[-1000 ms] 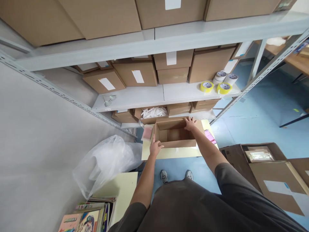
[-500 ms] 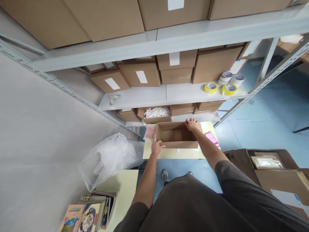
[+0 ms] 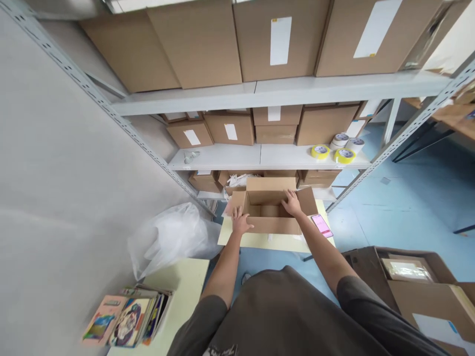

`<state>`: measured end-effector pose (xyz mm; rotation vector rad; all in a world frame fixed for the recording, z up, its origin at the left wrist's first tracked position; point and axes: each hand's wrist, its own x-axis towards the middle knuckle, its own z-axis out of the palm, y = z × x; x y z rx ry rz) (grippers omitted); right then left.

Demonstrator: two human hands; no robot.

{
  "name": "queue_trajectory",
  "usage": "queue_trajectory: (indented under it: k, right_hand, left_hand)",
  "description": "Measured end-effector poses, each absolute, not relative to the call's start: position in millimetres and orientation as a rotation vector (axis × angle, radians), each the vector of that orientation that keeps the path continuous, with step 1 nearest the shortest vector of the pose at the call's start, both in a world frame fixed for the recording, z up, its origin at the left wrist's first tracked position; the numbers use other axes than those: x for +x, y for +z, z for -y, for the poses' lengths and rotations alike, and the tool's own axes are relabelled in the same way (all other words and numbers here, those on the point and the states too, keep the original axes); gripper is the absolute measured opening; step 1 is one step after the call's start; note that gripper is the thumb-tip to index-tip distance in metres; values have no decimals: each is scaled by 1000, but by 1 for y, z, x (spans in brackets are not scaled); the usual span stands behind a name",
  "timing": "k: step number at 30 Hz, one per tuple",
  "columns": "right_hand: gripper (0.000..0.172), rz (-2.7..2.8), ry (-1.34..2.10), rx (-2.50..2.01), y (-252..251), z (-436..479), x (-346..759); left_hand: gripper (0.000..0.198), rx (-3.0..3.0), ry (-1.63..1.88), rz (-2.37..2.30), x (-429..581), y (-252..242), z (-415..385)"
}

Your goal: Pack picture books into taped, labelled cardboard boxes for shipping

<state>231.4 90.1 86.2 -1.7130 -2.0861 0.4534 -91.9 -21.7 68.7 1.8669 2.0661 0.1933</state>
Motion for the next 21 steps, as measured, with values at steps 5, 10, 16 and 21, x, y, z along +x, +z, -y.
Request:
queue_trajectory:
  k: [5,10,16,21]
  right_hand:
    - [70,1987,569,-1642,90,-59,235]
    - [72,1946,672,-1587,85,-39,247]
    - [67,1876,741,-1568,83,-31,257]
    - [64,1823,787,-1543,82,-30,255]
  left_hand:
    - [60,1865,260,-1964,-83,63,29]
    - [59,1808,303,-1944,-74,56,24]
    - [55,1853,293,-1929,-58,69,16]
    - [55,1898,358,-1995,-55,82,24]
